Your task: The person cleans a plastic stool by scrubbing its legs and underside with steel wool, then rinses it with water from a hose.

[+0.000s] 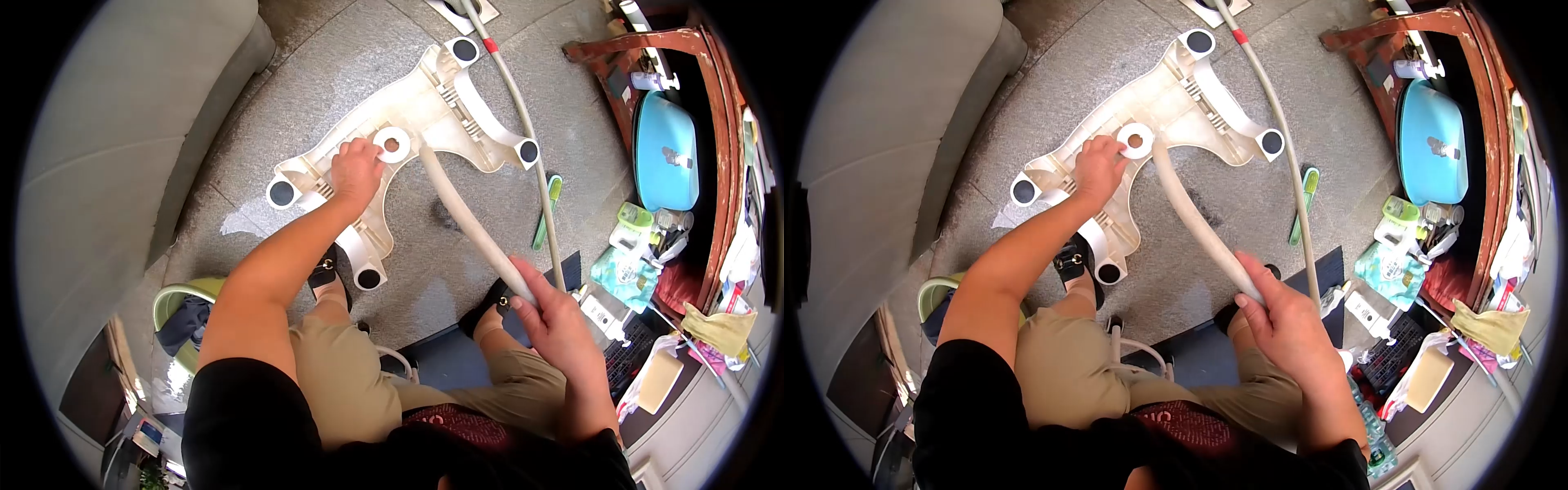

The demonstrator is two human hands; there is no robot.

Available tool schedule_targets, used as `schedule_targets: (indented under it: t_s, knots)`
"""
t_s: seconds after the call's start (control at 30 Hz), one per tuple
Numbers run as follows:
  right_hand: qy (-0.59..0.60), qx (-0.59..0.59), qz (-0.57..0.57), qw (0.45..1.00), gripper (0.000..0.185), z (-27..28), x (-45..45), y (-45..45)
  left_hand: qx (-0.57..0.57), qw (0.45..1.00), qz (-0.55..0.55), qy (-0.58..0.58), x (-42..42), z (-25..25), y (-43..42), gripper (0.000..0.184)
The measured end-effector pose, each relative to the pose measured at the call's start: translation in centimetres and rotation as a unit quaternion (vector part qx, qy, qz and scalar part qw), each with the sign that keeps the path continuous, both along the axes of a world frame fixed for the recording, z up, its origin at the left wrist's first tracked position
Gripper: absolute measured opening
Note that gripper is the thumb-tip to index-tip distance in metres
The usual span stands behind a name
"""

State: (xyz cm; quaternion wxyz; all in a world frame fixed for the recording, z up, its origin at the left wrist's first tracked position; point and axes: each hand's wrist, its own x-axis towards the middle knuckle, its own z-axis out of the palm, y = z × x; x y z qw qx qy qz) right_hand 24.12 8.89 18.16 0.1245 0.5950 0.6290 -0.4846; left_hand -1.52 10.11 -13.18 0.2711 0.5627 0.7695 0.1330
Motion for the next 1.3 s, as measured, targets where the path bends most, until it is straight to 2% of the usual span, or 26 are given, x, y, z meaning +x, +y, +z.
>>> schedule_targets:
  t_s: [0.07,0.1,0.17,0.2,0.27,0.4,0.47,0.5,0.57,0.6,0.7,0.77,0.9,0.97,1.0,1.03,1.07,1.1,1.13,1.2,1.23,1.3]
  knots:
    - [0.005,-0.003,0.006,1.000,0.051,-0.2,0.3,-0.3,0.035,0.995,-0.087,0.020,0.2,0.2,-0.3,0.032]
    - [0.015,0.007,0.024,1.000,0.051,-0.4,0.7,-1.0,0.029,0.995,-0.089,0.015,0.6,0.2,-0.9,0.032]
    - [0.027,0.022,0.045,0.998,0.051,-0.7,0.8,-1.1,-0.096,0.995,-0.026,-0.005,0.8,0.1,-0.5,0.032]
    - [0.023,0.022,0.048,0.998,0.050,-0.7,0.8,-1.1,-0.096,0.995,-0.026,-0.006,0.6,0.1,-0.8,0.032]
    - [0.020,0.023,0.046,0.998,0.050,-0.7,0.9,-1.2,0.015,0.995,-0.077,0.058,-0.3,0.4,-1.7,0.031]
    - [0.014,0.006,0.011,1.000,0.050,-0.7,1.0,-1.0,-0.009,0.982,-0.152,0.107,-2.1,0.7,-1.3,0.035]
    - [0.020,0.017,0.013,1.000,0.050,-0.8,0.9,-1.1,-0.031,0.954,-0.263,0.142,-2.2,0.1,-0.7,0.034]
    - [0.026,0.017,0.020,0.999,0.050,-1.0,1.0,-1.1,-0.031,0.954,-0.265,0.141,-2.0,-0.1,-0.4,0.034]
    - [0.032,0.017,0.027,0.999,0.050,-1.1,0.7,-1.1,-0.103,0.953,-0.266,0.104,-1.5,-0.3,-0.1,0.019]
    - [0.023,0.003,0.034,0.999,0.050,-1.0,0.5,-0.9,-0.103,0.953,-0.266,0.104,-1.4,-0.3,-0.1,0.019]
    - [0.021,-0.004,0.047,0.999,0.050,-1.0,0.4,-0.9,-0.125,0.956,-0.248,0.089,-1.4,-0.5,-0.4,0.020]
    - [0.028,0.003,0.052,0.998,0.050,-1.0,0.3,-1.0,-0.069,0.985,-0.160,-0.020,-2.0,-1.3,-0.2,0.020]
    - [0.023,0.008,0.049,0.998,0.050,-1.2,0.3,-1.1,-0.002,0.984,-0.180,-0.004,-1.3,-1.5,-0.5,0.015]
    - [0.027,0.022,0.045,0.998,0.049,-1.1,0.4,-1.3,0.029,0.989,0.055,-0.136,-0.4,-1.5,-0.9,0.008]
    - [0.024,0.007,0.037,0.999,0.047,-1.0,0.3,-1.1,0.029,0.989,0.054,-0.135,-0.7,-1.6,-0.6,0.008]
    - [0.021,-0.006,0.030,0.999,0.045,-0.9,0.2,-0.9,0.086,0.991,-0.001,-0.101,-1.4,-1.6,0.0,0.008]
    - [0.021,-0.005,0.029,0.999,0.045,-0.9,0.2,-0.7,0.143,0.986,-0.057,-0.067,-1.9,-1.0,0.7,0.009]
    - [0.030,-0.022,0.021,0.999,0.043,-0.8,0.3,-0.5,0.003,0.993,-0.115,-0.020,-2.1,1.1,1.6,0.034]
    - [0.039,-0.040,0.013,0.998,0.041,-0.8,0.3,-0.4,0.004,0.993,-0.115,-0.021,-1.7,0.5,1.7,0.034]
    - [0.032,-0.037,0.003,0.999,0.040,-0.5,0.0,-0.2,0.135,0.960,-0.227,0.095,-0.7,-0.7,2.2,0.067]
    - [0.026,-0.035,-0.007,0.999,0.039,-0.5,-0.1,-0.1,-0.025,0.934,-0.334,0.125,-0.2,-1.3,2.9,0.081]
    - [0.019,-0.030,-0.009,0.999,0.039,-0.9,-0.1,-0.1,0.016,0.932,-0.342,0.119,0.0,-2.3,3.3,0.079]
